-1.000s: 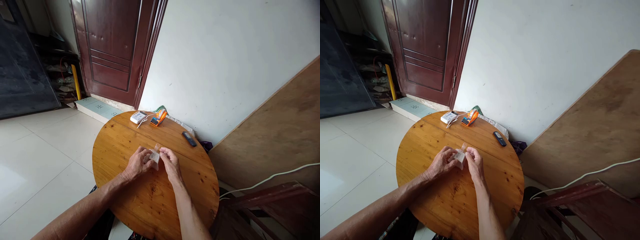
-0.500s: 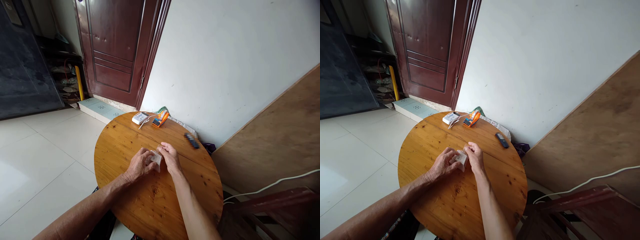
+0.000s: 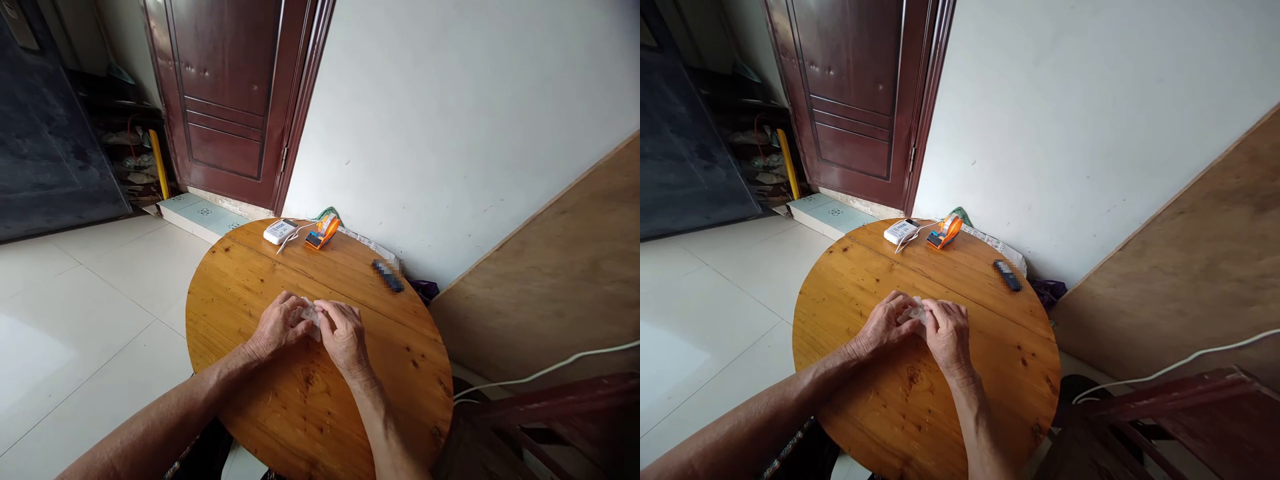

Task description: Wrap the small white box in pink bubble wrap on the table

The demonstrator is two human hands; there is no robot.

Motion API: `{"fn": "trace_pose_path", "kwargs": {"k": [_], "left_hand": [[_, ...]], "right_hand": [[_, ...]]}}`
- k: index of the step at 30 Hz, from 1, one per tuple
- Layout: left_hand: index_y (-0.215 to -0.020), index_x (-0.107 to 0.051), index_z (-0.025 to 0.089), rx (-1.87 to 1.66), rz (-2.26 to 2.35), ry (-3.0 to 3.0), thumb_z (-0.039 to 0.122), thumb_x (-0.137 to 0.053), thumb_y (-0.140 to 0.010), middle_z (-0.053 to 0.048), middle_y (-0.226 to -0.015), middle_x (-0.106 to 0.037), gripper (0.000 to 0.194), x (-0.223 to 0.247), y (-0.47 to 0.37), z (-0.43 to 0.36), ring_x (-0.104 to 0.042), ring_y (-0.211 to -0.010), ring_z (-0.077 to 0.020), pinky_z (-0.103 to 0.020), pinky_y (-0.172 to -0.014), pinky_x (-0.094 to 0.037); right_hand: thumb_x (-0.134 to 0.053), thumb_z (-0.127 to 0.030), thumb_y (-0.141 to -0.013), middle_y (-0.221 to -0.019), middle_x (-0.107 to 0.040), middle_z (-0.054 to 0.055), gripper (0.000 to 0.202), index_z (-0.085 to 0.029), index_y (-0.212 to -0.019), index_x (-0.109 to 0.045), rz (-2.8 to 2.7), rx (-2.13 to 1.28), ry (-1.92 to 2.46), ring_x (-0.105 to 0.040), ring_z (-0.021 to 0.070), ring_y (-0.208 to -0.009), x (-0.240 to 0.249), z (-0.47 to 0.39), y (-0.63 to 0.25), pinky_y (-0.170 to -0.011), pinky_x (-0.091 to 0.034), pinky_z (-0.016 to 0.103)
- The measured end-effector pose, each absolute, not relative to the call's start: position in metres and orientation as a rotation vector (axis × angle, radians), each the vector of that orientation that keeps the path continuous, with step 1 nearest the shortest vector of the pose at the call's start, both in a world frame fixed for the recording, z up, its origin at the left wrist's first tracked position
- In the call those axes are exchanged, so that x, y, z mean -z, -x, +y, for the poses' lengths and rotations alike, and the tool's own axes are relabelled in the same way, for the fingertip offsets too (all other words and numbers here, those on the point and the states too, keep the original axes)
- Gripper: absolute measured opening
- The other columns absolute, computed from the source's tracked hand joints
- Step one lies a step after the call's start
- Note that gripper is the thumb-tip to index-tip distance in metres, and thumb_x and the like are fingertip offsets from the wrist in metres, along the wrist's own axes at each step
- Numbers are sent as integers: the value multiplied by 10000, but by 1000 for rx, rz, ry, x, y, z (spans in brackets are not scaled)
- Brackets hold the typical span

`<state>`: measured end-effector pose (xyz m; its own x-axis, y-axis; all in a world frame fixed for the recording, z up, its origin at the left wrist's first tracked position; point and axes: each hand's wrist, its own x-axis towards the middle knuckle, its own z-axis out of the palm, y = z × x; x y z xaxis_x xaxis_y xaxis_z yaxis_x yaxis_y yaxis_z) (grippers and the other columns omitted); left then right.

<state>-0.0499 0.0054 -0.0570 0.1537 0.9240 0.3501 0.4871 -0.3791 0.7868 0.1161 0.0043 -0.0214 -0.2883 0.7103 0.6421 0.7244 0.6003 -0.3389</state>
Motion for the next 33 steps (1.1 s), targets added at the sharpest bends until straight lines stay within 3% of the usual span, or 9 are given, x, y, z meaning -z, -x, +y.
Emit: {"fn": "trace_pose_path", "kwargs": {"k": [4,9,15,18,22,26,33], "left_hand": [[-1147,-639,225,-1165,1321,-1992,269,-632,-814,-63,-1079,-607,336,56,50,3,-627,-937,-190,-324,-826,-528],[-1071,-702,241,-1184,1364,-2127,232,-622,-815,-71,-1121,-594,268,58,48,3,-624,-932,-184,-320,-825,-529],[-1061,-706,235,-1220,1384,-2179,253,-622,-819,-77,-1116,-598,256,62,48,5,-621,-943,-189,-322,-828,-532],[-1058,-709,230,-1213,1378,-2174,254,-617,-822,-78,-1110,-601,253,62,48,4,-621,-931,-183,-310,-820,-533],[-1048,-713,237,-1189,1396,-2162,245,-627,-815,-74,-1113,-606,248,59,48,3,-620,-932,-182,-303,-825,-531],[-1032,-719,236,-1154,1395,-2153,229,-642,-801,-73,-1114,-610,243,57,47,3,-621,-949,-190,-312,-839,-528],[-1045,-724,245,-1112,1407,-2137,260,-655,-801,-71,-1121,-617,255,56,47,4,-621,-980,-203,-328,-861,-522]], "right_hand": [[-497,-111,-873,-918,-748,43,239,-224,-1029,-638,-2063,95,1077,-681,213,-883,22,4,-118,-807,-442,358],[-496,-104,-870,-888,-746,27,259,-224,-1059,-626,-1941,-13,1098,-682,198,-866,26,7,-122,-842,-471,342],[-475,-114,-842,-1016,-721,64,230,-223,-848,-677,-2029,-6,1121,-648,234,-961,29,9,-125,-858,-477,383],[-469,-114,-827,-1072,-712,68,270,-232,-896,-702,-2024,-33,1172,-638,244,-1007,27,7,-124,-901,-460,409],[-464,-262,-913,-1152,-700,82,286,-238,-1061,-708,-1930,-313,1208,-622,246,-1096,23,7,-123,-983,-454,402],[-446,-408,-949,-1044,-737,68,333,-234,-1016,-722,-1846,-623,1223,-660,231,-984,23,11,-123,-884,-504,344],[-467,-433,-929,-984,-735,57,316,-226,-975,-701,-1795,-668,1250,-663,226,-943,24,12,-121,-843,-509,329]]}}
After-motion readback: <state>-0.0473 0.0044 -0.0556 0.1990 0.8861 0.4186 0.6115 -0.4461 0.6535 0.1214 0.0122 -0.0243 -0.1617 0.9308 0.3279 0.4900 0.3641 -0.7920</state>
